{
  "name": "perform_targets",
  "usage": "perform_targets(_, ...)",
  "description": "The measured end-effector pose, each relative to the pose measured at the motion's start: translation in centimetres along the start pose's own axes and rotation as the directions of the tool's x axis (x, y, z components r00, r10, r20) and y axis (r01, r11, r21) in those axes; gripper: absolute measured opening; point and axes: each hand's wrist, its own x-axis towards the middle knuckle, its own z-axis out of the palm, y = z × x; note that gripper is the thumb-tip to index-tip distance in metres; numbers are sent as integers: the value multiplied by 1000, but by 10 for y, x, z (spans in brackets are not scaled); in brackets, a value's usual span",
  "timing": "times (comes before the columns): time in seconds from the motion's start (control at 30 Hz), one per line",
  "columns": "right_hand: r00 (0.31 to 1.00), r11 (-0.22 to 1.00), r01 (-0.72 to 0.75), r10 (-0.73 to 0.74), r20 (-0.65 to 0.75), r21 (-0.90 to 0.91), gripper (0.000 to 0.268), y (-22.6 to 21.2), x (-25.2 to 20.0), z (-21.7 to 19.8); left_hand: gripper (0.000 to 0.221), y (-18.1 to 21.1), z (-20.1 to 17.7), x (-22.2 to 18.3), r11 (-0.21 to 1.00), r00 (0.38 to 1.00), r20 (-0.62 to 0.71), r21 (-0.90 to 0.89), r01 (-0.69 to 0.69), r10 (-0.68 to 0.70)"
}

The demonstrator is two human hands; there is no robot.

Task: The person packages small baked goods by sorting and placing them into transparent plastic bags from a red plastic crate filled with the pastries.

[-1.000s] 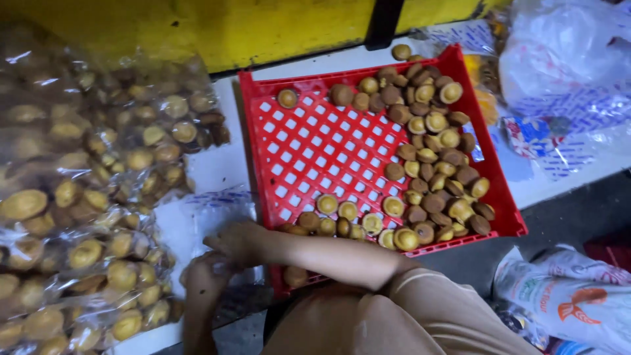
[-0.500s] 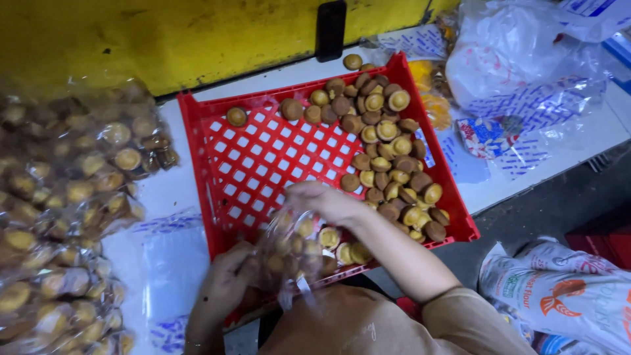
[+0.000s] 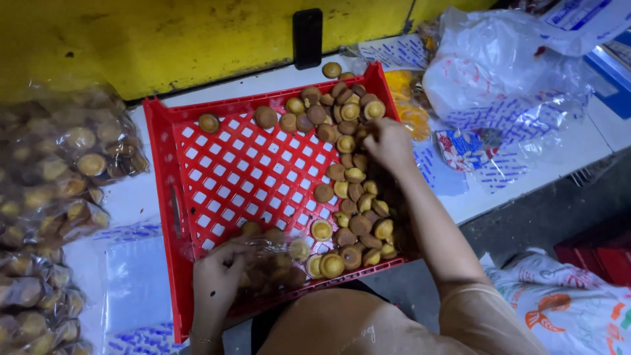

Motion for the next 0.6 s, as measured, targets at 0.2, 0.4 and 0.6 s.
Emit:
perform_targets(0.2, 987, 966, 163, -162, 21, -201, 29, -4, -8, 12, 32, -3, 1, -14, 997, 999, -25, -61, 35, -37)
perform_targets(0.4, 920, 926, 335, -362, 153, 177, 12, -21, -33, 1, 25, -16, 2, -24, 981, 983, -61, -97, 165, -171)
perform_targets(0.6, 769, 904, 427, -356, 531, -13, 47, -19, 0, -32, 29, -18, 0, -24, 978, 978, -54, -58, 198, -201)
